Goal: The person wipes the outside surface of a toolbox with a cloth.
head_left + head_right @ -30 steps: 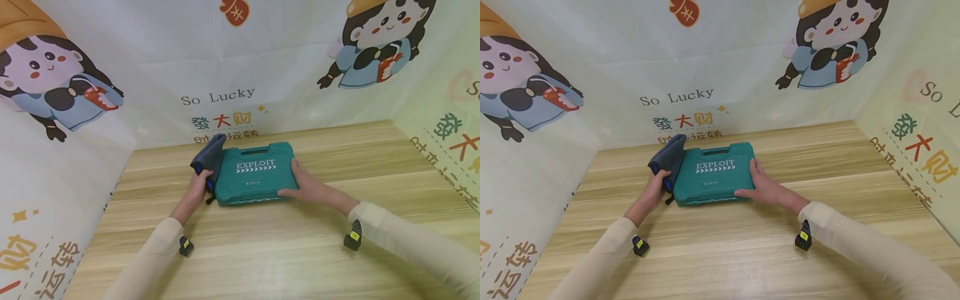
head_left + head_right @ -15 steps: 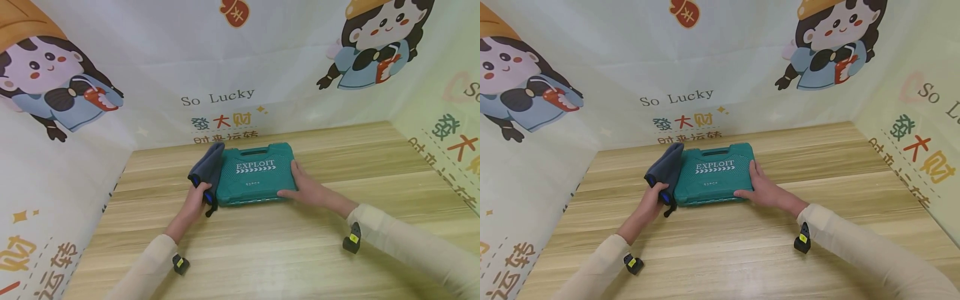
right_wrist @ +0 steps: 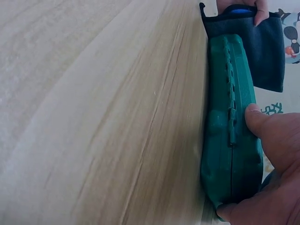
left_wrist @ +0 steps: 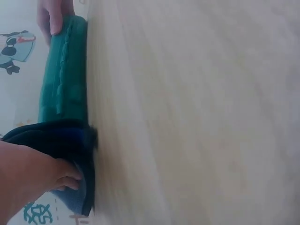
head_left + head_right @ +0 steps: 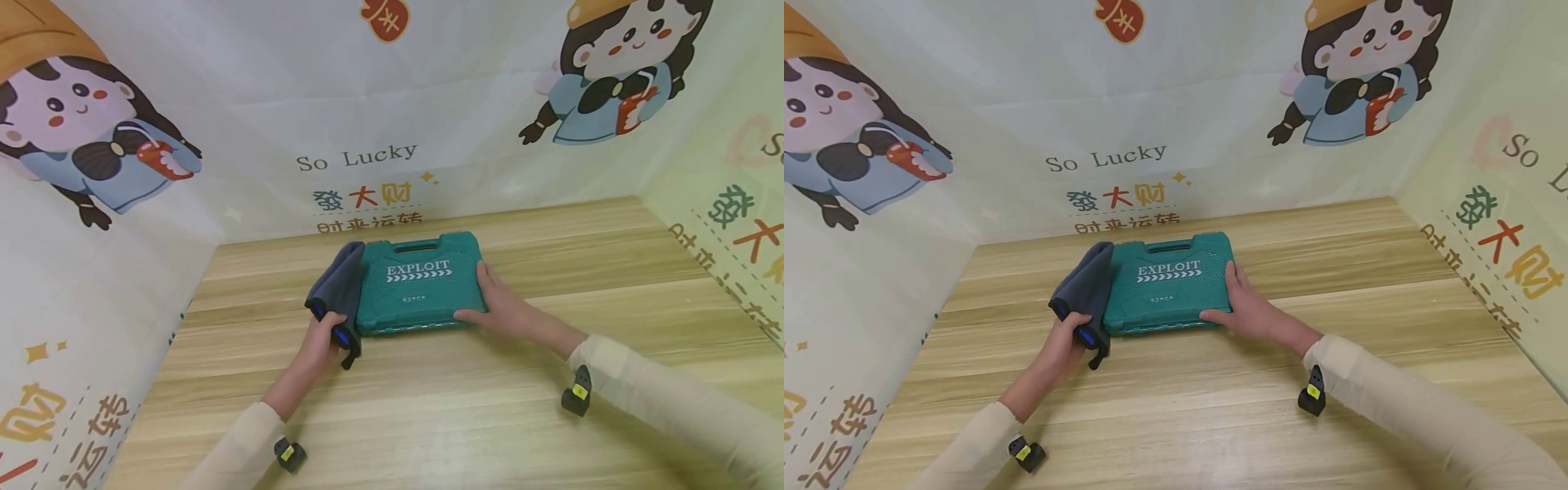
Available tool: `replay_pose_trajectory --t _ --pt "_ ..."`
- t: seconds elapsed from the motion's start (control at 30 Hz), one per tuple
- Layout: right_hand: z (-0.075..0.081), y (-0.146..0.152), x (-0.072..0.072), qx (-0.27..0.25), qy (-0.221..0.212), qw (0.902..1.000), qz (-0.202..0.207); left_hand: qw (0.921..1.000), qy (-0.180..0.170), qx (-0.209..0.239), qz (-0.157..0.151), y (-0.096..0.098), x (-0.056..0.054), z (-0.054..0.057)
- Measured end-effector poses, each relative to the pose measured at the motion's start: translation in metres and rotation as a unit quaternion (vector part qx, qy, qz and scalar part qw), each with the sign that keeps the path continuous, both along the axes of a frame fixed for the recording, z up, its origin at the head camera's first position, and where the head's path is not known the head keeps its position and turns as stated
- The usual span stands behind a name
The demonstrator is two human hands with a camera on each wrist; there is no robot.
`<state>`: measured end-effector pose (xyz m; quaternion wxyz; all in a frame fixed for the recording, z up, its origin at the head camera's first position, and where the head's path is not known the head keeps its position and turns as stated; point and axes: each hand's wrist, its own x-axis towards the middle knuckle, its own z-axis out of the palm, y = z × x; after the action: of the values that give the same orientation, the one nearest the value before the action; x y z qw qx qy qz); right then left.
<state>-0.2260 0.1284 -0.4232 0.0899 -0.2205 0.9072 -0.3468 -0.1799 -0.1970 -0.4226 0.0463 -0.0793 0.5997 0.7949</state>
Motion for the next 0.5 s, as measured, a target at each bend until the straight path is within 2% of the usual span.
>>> replay_pose_trajectory --t 0.17,0.3,0.43,0.5 --pt "0.003 0.0 0.0 0.016 -0.005 0.9998 0.003 0.9993 -0.022 0.003 -0.029 -0.01 0.0 0.01" --pt "0.007 -0.001 -0.002 0.037 -0.02 0.9991 0.002 0.9979 -0.02 -0.007 -0.061 -0.014 0.0 0.021" --pt "0.01 -0.003 -0.001 0.035 -0.018 0.9992 -0.006 0.998 -0.013 -0.017 -0.06 -0.012 0.005 0.034" --pt "0.012 -0.006 0.002 0.02 -0.005 0.9997 -0.013 0.9987 -0.01 -0.013 -0.049 -0.01 0.006 0.041"
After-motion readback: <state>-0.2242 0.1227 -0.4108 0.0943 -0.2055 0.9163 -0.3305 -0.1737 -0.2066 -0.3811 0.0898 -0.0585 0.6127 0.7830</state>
